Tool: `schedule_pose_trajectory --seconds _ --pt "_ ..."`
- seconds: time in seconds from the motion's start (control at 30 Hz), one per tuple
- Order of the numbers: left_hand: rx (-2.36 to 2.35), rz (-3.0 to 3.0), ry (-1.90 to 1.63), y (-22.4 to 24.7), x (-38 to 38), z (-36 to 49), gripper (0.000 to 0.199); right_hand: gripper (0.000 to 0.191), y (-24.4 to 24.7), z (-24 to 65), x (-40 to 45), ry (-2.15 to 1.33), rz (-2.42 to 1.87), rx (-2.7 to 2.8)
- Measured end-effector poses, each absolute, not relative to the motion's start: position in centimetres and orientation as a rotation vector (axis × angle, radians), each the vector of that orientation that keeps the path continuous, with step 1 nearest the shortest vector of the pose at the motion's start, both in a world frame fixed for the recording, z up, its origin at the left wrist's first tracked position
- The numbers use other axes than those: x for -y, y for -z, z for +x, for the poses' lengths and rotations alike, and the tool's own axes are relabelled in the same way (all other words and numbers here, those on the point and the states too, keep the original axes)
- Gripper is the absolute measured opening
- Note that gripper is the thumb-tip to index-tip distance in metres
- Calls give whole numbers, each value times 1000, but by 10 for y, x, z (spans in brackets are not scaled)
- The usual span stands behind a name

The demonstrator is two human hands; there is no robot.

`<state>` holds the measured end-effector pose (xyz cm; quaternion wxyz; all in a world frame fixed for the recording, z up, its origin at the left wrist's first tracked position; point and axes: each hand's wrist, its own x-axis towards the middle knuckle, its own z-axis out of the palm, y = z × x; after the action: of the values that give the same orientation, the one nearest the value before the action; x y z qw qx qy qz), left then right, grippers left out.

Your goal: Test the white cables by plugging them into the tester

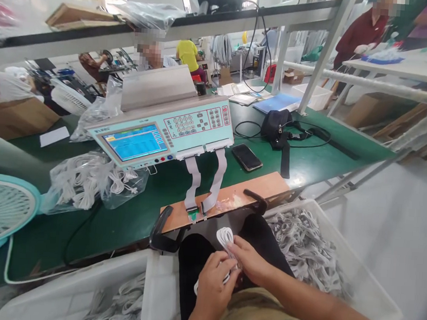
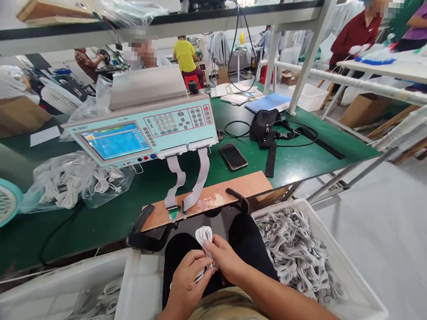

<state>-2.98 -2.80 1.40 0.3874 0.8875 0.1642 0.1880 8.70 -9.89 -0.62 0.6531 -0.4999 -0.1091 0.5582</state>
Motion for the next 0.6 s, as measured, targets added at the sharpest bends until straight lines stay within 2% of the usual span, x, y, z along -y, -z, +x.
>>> schedule_pose_trajectory --seconds 0.1,0.23,0.3,0.37,0.5,0.6 --pt "-430 2058 -560 -15 20 -30 13 39 12 90 103 -1160 -1350 390" --pt "-598 1741 -642 -14 11 -33 9 39 6 95 108 -458 -1685 981" --pt "-716 1507 -635 -11 10 -34 11 23 -2 97 109 -274 -1635 1370" --pt "-805 1242 -594 -8 10 -34 13 10 -12 99 107 -219 -1532 1668" --pt "-874 863 -491 -6 15 -33 20 18 -31 106 99 -184 -1458 1981" --pt "-901 826 -441 -4 17 -32 21 22 -42 109 95 -246 -1411 2163"
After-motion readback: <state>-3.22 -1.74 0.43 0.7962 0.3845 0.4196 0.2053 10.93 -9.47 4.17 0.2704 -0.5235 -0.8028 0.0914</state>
